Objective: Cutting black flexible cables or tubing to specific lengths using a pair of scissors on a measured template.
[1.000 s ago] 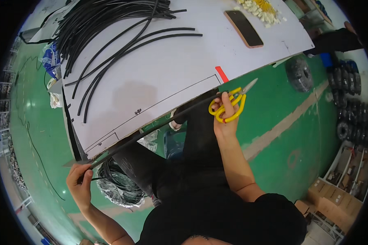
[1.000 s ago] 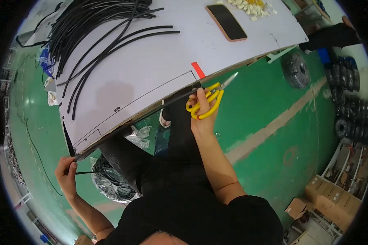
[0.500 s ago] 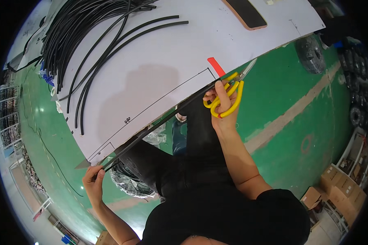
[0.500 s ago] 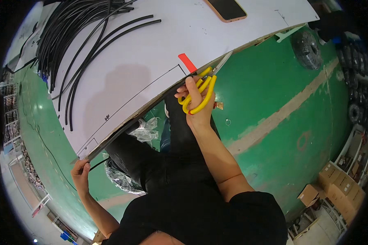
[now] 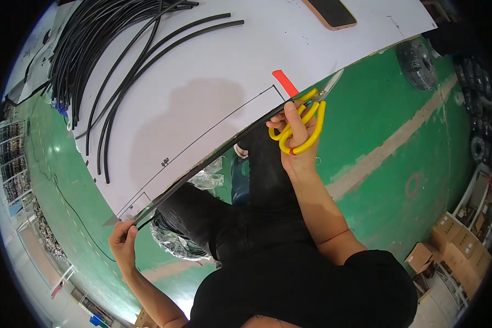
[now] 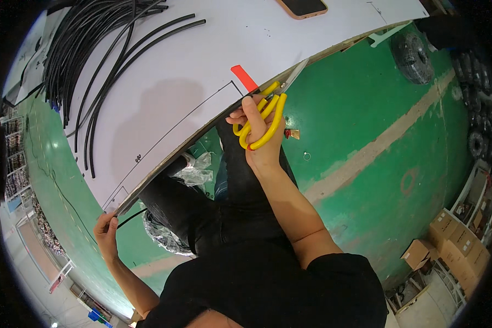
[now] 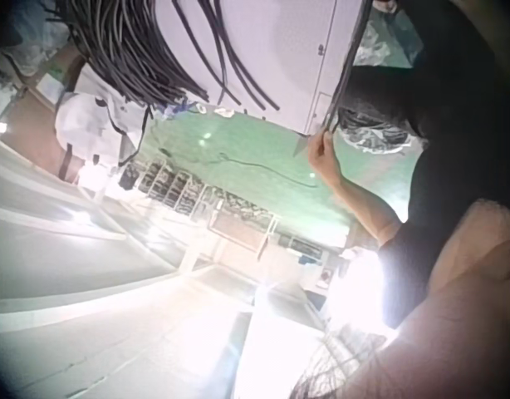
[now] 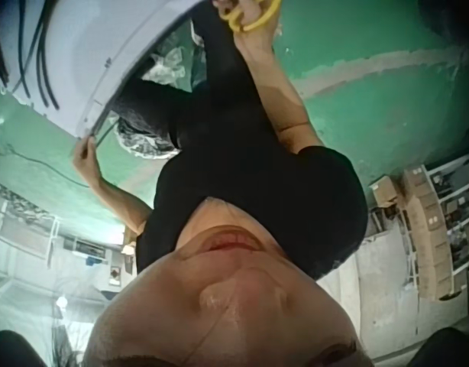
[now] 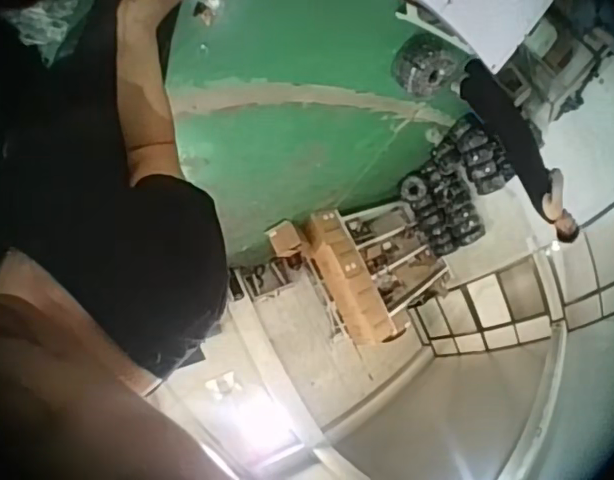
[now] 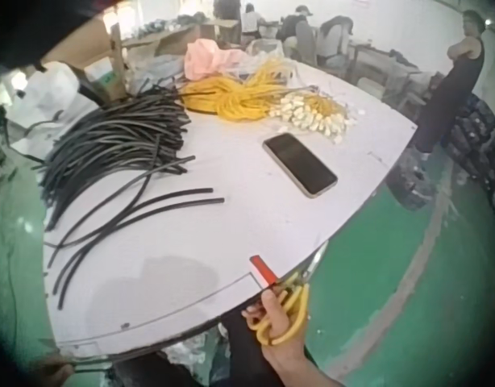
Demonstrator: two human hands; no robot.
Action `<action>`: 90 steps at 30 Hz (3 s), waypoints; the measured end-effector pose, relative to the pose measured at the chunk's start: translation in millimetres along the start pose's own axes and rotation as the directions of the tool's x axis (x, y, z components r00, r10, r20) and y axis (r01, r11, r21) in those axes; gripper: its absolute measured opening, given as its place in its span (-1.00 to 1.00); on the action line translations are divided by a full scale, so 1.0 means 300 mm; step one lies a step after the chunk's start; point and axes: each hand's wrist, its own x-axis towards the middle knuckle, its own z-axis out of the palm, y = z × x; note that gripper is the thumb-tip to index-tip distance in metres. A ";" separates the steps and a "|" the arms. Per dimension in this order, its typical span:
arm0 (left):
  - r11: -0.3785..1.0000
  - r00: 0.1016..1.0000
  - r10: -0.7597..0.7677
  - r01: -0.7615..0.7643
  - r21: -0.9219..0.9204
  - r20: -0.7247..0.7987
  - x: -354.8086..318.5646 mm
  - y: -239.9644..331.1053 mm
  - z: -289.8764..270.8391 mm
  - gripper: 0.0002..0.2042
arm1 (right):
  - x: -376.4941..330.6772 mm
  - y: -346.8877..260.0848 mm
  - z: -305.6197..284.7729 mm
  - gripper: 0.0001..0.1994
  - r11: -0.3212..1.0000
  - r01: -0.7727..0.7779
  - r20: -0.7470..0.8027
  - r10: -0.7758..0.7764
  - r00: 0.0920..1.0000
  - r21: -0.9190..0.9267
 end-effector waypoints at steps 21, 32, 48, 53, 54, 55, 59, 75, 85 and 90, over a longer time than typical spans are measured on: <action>1.000 1.000 -0.008 0.008 0.012 0.021 -0.003 0.002 -0.003 -0.84 | -0.023 0.010 -0.014 -0.94 1.000 0.006 0.007 -0.006 1.000 0.006; 1.000 1.000 -0.020 0.020 -0.009 -0.015 -0.053 -0.050 -0.120 -0.85 | -0.009 -0.053 0.085 -0.86 0.998 0.000 0.035 0.002 0.999 -0.068; 0.996 0.998 0.026 -0.032 -0.089 -0.062 -0.001 -0.181 -0.140 -0.89 | -0.005 0.016 -0.021 -0.88 0.994 0.055 0.037 -0.051 0.998 -0.092; 0.992 0.993 0.115 -0.117 -0.053 -0.040 0.035 -0.163 -0.147 -0.89 | 0.023 0.015 -0.006 -0.88 0.997 0.053 0.030 -0.052 0.998 -0.057; 0.989 0.989 0.144 -0.145 -0.026 -0.027 0.035 -0.168 -0.147 -0.88 | 0.022 0.016 -0.007 -0.88 0.998 0.046 0.024 -0.045 0.999 -0.038; 0.989 0.989 0.147 -0.147 -0.023 -0.026 0.035 -0.170 -0.147 -0.88 | 0.021 0.014 -0.009 -0.88 0.998 0.047 0.022 -0.046 0.999 -0.035; 0.991 0.993 0.120 -0.121 -0.051 -0.015 0.017 -0.189 -0.138 -0.87 | 0.013 0.012 -0.032 -0.84 0.998 0.057 0.053 -0.056 0.997 -0.017; 0.924 0.921 0.382 -0.377 -0.068 0.080 0.051 -0.179 -0.172 -0.86 | 0.054 -0.028 -0.061 -0.79 0.998 -0.033 0.273 0.048 0.961 -0.058; 0.982 0.977 0.179 -0.172 -0.074 0.116 -0.009 -0.182 -0.157 -0.81 | 0.063 -0.021 -0.088 -0.77 0.996 -0.045 0.294 0.066 0.953 -0.078; 0.983 0.975 0.185 -0.183 -0.030 0.119 -0.003 -0.200 -0.159 -0.83 | 0.032 -0.023 -0.083 -0.80 0.996 -0.067 0.257 0.079 0.963 -0.055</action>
